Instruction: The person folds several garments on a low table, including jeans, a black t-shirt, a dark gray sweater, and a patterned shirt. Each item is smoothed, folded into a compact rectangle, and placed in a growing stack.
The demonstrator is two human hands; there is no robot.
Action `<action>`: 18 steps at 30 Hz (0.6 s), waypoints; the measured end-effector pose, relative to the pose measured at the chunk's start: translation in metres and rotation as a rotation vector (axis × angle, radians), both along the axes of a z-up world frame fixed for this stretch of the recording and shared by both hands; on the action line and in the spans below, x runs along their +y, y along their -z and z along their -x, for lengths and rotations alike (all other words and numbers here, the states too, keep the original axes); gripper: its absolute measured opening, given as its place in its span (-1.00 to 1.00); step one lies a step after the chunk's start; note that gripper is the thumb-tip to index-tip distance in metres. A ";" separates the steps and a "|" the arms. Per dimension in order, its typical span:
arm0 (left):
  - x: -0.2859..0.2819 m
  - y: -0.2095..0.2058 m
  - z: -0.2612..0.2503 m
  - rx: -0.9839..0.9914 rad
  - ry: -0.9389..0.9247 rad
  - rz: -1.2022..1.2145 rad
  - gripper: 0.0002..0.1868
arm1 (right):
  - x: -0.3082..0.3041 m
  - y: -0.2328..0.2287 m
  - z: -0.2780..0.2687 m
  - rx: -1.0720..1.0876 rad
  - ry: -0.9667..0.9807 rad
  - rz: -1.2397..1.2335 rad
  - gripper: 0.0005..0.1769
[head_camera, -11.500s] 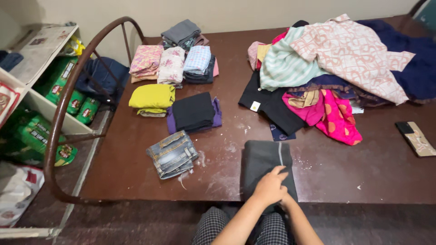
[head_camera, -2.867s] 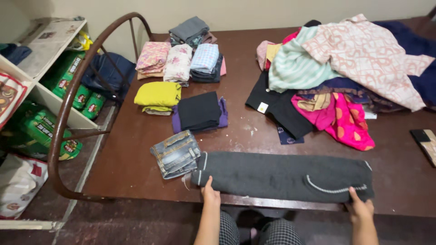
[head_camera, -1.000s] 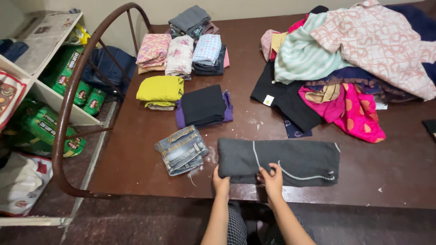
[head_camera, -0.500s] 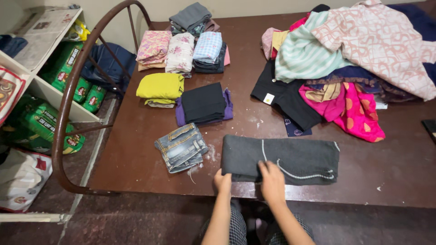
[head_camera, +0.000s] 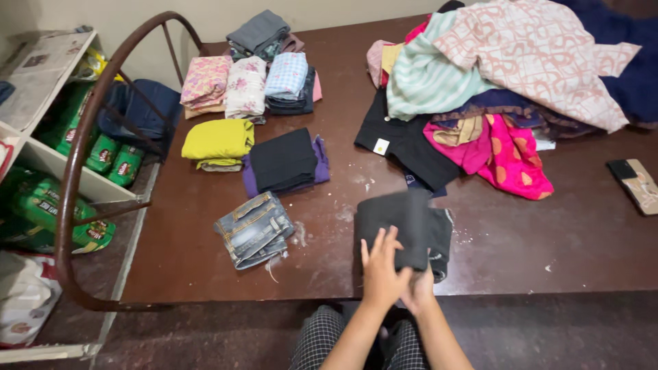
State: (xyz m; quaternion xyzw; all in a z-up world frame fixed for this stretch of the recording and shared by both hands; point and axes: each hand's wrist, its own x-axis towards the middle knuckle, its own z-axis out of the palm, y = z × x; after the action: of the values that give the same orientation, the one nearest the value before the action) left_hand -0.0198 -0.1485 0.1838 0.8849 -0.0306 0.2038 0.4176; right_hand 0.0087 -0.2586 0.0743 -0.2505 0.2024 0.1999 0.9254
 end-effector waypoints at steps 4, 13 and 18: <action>-0.012 -0.009 0.007 0.062 0.191 -0.166 -0.54 | -0.038 0.006 -0.010 -0.081 -0.014 0.150 -0.33; 0.018 0.016 0.002 0.017 0.324 -0.367 -0.28 | -0.079 -0.024 -0.027 0.002 -0.116 0.581 -0.33; 0.017 0.025 -0.005 0.010 0.274 -0.500 -0.15 | -0.089 -0.012 -0.050 -0.272 -0.089 1.003 -0.35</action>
State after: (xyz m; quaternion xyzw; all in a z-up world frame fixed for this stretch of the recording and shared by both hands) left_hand -0.0147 -0.1318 0.1591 0.9491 -0.1972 0.1274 0.2100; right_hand 0.0586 -0.3476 0.0866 -0.6951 0.1402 0.0833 0.7002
